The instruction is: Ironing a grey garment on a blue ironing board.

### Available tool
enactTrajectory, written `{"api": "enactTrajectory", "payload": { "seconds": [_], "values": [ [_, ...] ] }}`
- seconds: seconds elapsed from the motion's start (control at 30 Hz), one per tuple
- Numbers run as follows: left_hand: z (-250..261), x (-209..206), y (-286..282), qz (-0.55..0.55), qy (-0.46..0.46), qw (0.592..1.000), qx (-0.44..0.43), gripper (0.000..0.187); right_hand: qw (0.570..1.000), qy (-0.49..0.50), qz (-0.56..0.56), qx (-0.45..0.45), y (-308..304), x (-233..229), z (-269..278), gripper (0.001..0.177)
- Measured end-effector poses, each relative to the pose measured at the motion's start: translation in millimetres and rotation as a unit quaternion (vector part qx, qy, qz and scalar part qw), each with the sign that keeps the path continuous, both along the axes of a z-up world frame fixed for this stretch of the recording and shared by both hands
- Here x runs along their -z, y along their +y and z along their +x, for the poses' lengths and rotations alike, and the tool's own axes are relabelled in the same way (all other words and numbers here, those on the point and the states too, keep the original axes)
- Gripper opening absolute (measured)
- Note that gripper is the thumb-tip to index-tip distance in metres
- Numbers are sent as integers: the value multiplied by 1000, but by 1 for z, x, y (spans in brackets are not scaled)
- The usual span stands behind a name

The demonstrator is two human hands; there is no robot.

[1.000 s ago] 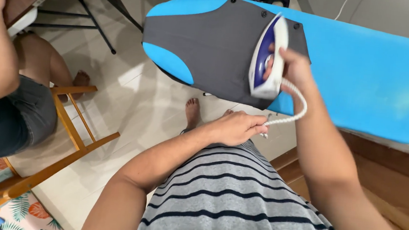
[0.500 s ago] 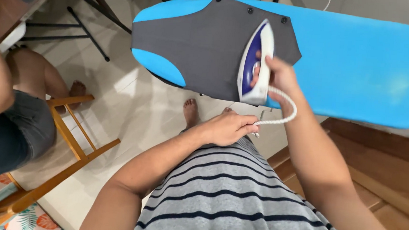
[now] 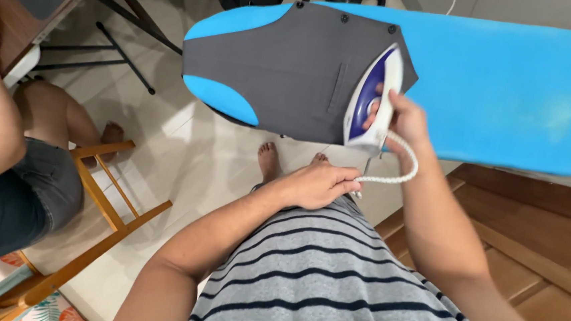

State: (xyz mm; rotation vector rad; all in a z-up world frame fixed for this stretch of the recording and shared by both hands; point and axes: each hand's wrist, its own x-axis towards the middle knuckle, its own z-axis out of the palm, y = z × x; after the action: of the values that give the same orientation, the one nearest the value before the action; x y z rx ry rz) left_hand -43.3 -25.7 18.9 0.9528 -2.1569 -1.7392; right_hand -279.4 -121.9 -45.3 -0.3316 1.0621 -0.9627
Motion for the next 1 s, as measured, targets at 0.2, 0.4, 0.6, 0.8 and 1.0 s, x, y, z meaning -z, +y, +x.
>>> {"api": "enactTrajectory", "payload": {
  "seconds": [0.2, 0.4, 0.6, 0.8, 1.0],
  "values": [
    [0, -1, 5, 17, -11, 999, -29, 32, 1000, 19, -3, 10, -36, -6, -14, 35],
    [3, 10, 6, -17, 17, 999, -21, 31, 999, 40, 13, -23, -5, -15, -14, 34],
    [1, -2, 3, 13, -6, 999, -34, 31, 993, 13, -19, 116, -25, 2, -26, 36],
    [14, -20, 0, 44, 17, 998, -32, 29, 999, 36, 29, 18, 41, -15, 5, 34],
    [15, -7, 9, 20, 21, 999, -41, 30, 984, -53, -20, 168, -24, 14, -17, 32]
  ]
}}
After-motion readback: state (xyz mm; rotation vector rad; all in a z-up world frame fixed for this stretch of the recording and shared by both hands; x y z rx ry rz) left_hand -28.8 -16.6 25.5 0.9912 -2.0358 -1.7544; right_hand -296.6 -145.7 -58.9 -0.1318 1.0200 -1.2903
